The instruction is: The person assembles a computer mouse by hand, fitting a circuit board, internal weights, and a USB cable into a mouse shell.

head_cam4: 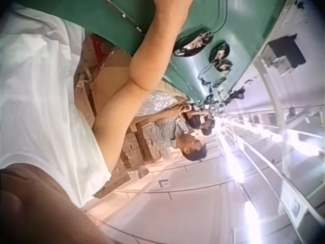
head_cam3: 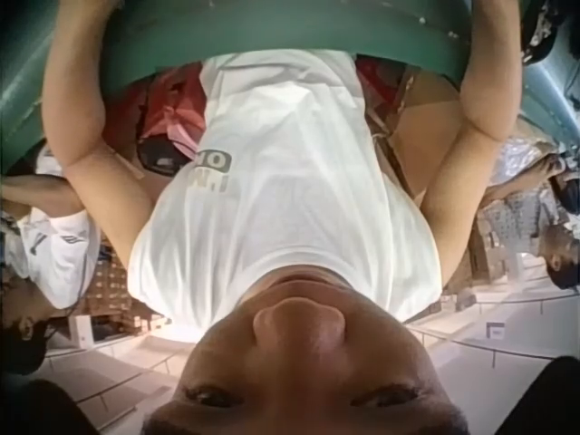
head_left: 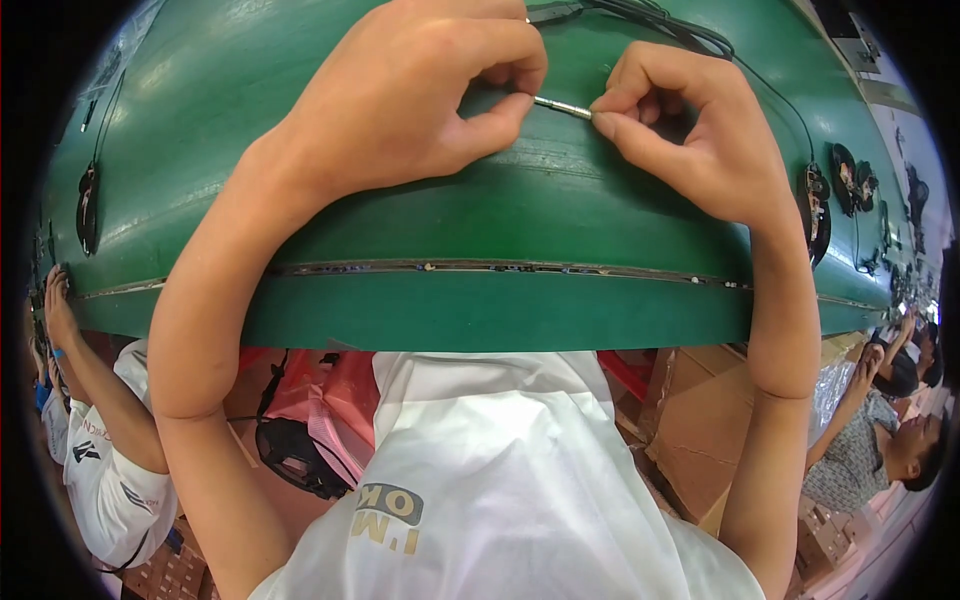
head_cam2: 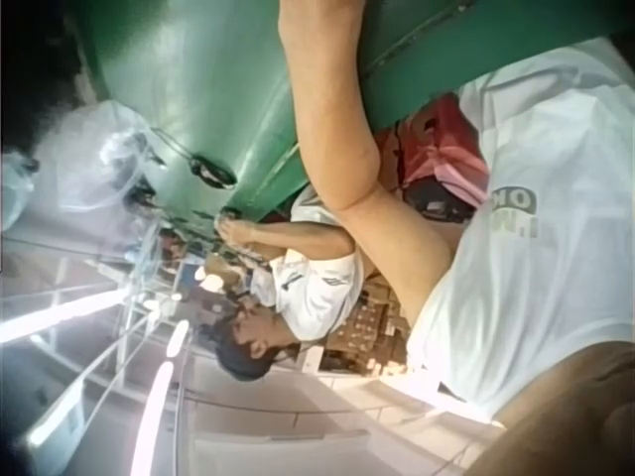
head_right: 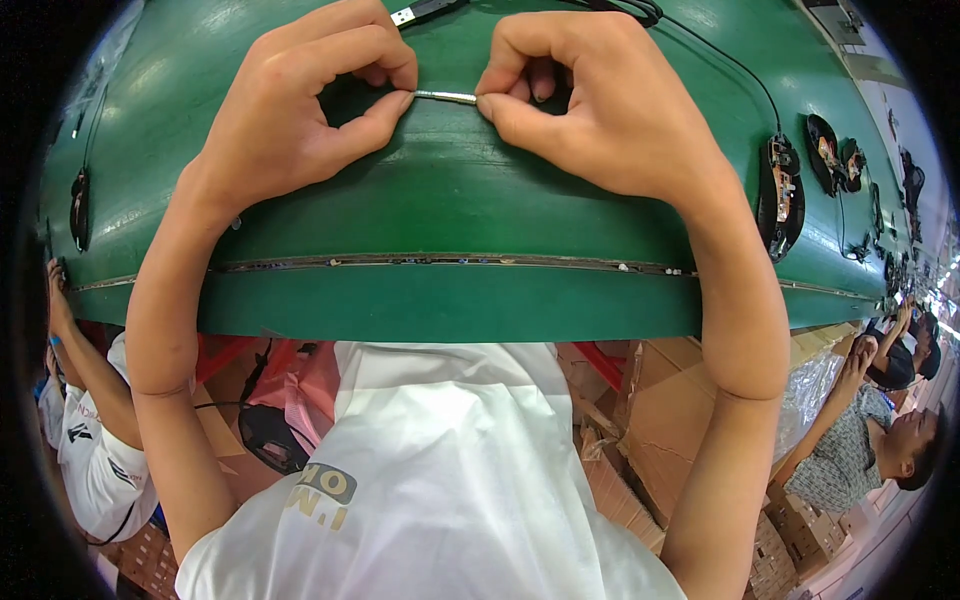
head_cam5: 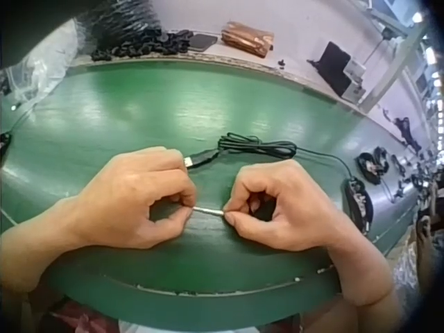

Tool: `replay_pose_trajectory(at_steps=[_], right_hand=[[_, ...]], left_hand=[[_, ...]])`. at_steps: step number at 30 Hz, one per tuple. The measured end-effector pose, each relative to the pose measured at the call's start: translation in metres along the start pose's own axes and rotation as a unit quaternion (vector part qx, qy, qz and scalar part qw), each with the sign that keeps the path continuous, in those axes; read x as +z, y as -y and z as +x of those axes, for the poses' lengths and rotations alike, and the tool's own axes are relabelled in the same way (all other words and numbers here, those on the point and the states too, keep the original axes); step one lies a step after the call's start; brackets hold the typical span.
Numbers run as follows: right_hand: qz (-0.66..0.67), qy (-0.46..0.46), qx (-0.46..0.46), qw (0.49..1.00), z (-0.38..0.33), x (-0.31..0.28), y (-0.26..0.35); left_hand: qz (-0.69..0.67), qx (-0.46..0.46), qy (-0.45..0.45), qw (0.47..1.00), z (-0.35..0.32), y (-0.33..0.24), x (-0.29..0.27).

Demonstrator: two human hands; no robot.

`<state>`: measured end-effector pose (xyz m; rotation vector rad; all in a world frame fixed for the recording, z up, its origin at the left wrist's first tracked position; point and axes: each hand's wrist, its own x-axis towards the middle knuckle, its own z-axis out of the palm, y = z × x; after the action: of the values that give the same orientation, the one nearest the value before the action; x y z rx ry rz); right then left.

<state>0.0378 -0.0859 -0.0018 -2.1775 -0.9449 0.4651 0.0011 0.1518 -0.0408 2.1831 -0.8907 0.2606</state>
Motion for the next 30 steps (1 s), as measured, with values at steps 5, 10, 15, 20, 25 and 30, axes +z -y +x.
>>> replay_pose_trajectory(at_steps=[5, 10, 15, 20, 25, 30], right_hand=[[-0.011, 0.002, -0.008, 1.0, -0.001, 0.005, 0.002], [0.004, 0.001, -0.016, 1.0, 0.0, 0.005, 0.001], [0.012, -0.009, -0.011, 1.0, -0.001, 0.005, 0.001], [0.01, -0.019, -0.001, 1.0, 0.0, 0.009, 0.003], [0.004, -0.026, 0.019, 0.999, 0.0, 0.01, 0.005], [-0.033, -0.045, 0.038, 0.998, 0.0, 0.014, 0.01]], left_hand=[[0.007, 0.021, 0.0, 1.0, -0.001, 0.002, -0.001], [0.003, 0.022, -0.001, 1.0, -0.002, 0.003, -0.001], [-0.008, 0.02, 0.017, 1.0, -0.001, 0.004, -0.001], [-0.023, 0.034, 0.001, 0.999, -0.005, 0.01, 0.005], [-0.025, 0.03, 0.005, 0.999, -0.007, 0.011, 0.007], [-0.022, 0.037, 0.004, 0.999, -0.006, 0.011, 0.007]])
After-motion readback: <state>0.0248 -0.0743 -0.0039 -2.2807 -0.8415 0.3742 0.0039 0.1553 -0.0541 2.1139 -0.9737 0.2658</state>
